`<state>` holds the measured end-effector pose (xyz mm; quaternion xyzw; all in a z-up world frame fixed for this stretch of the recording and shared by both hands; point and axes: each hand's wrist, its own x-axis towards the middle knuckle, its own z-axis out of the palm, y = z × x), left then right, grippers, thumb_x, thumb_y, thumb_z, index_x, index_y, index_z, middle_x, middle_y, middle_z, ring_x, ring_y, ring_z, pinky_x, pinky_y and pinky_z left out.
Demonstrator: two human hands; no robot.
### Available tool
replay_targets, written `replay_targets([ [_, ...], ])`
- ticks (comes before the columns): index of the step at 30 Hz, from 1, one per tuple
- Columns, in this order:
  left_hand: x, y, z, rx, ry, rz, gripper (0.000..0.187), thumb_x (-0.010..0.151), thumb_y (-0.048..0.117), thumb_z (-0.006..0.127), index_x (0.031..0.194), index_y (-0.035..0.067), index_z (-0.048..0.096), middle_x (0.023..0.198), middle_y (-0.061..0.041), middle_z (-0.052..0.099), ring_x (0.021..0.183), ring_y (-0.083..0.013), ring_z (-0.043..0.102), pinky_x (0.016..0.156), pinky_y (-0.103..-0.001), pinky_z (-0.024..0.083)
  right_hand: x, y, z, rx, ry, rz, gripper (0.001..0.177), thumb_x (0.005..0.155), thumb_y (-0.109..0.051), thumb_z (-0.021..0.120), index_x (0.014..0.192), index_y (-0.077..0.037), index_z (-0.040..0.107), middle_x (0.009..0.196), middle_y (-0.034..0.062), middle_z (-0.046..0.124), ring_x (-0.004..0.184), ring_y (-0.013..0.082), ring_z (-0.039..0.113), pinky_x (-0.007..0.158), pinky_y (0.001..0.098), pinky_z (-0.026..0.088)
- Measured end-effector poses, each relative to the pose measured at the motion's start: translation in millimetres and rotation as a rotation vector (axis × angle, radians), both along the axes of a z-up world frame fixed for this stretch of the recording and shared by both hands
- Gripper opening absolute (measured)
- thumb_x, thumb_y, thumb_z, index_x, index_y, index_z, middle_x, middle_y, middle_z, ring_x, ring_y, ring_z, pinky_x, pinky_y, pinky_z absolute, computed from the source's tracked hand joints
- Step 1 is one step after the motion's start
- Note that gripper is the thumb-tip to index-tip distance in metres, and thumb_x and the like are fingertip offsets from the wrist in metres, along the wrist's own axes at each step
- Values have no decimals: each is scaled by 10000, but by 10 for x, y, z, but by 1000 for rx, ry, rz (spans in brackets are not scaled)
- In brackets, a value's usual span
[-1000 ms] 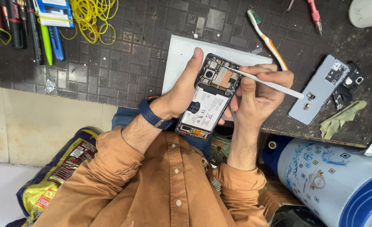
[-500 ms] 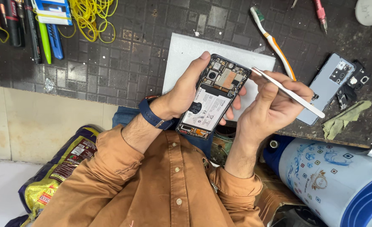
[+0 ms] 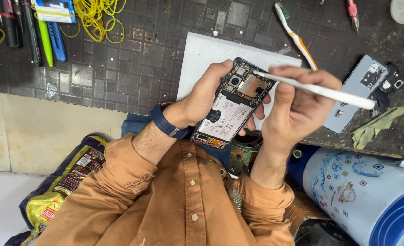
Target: The person disassembles a smartphone by removing internal components using tweezers and a plastic pry tool. They lift a metal shield, disconnect ribbon cables, and clean the interior with a brush while the device remains open on a workbench.
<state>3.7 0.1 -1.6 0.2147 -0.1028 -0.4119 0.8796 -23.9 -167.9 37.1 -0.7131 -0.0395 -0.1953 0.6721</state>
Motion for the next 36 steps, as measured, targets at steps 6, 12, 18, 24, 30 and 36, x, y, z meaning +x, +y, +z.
replay_targets([
  [6, 37, 33, 104, 122, 93, -47, 679, 1078, 528, 284, 1377, -27, 536, 1069, -234, 714, 860, -337, 749, 607, -407, 651, 276, -101, -72, 160, -78, 388, 293, 1135, -230, 621, 1231, -95, 380, 1035, 143, 618, 939, 290, 741, 891, 391, 666],
  [12, 59, 66, 87, 105, 174, -74, 401, 1125, 448, 395, 1237, 63, 406, 1117, -182, 616, 991, -303, 781, 584, -505, 668, 485, -321, -88, 187, 29, 635, 202, 1189, -171, 545, 1227, -81, 368, 1047, 181, 637, 783, 251, 719, 685, 320, 645],
  [18, 29, 127, 81, -94, 222, -88, 523, 1148, 498, 422, 1355, 22, 481, 1242, -202, 581, 997, -309, 692, 755, -590, 644, 418, -278, -135, 181, 126, 408, 176, 1220, -139, 517, 1276, -45, 379, 1101, 201, 641, 692, 211, 680, 614, 292, 582],
  [24, -181, 293, 225, -200, 205, 40, 1014, 973, 798, 443, 1528, -46, 356, 1430, -231, 524, 1298, -359, 608, 976, -605, 572, 275, -241, -99, 375, 135, -28, 176, 1176, -132, 528, 1287, -24, 444, 1085, 175, 641, 673, 176, 635, 583, 277, 522],
  [30, -437, 135, 178, -270, -73, 223, 1458, 660, 823, 775, 1687, 64, 72, 1696, -195, 278, 1518, -353, 379, 1236, -604, 397, 81, -106, -18, 465, 138, -351, 205, 1156, -163, 474, 1304, -23, 447, 1114, 152, 643, 760, 171, 633, 703, 283, 528],
  [36, -604, -122, 99, 269, -470, 342, 1207, 697, 613, 921, 1553, 18, 312, 1532, -204, 460, 1369, -324, 476, 1221, -496, 389, -133, 195, 21, 623, 88, -419, 186, 1146, -151, 456, 1276, -25, 415, 1151, 157, 605, 870, 176, 651, 803, 313, 573],
])
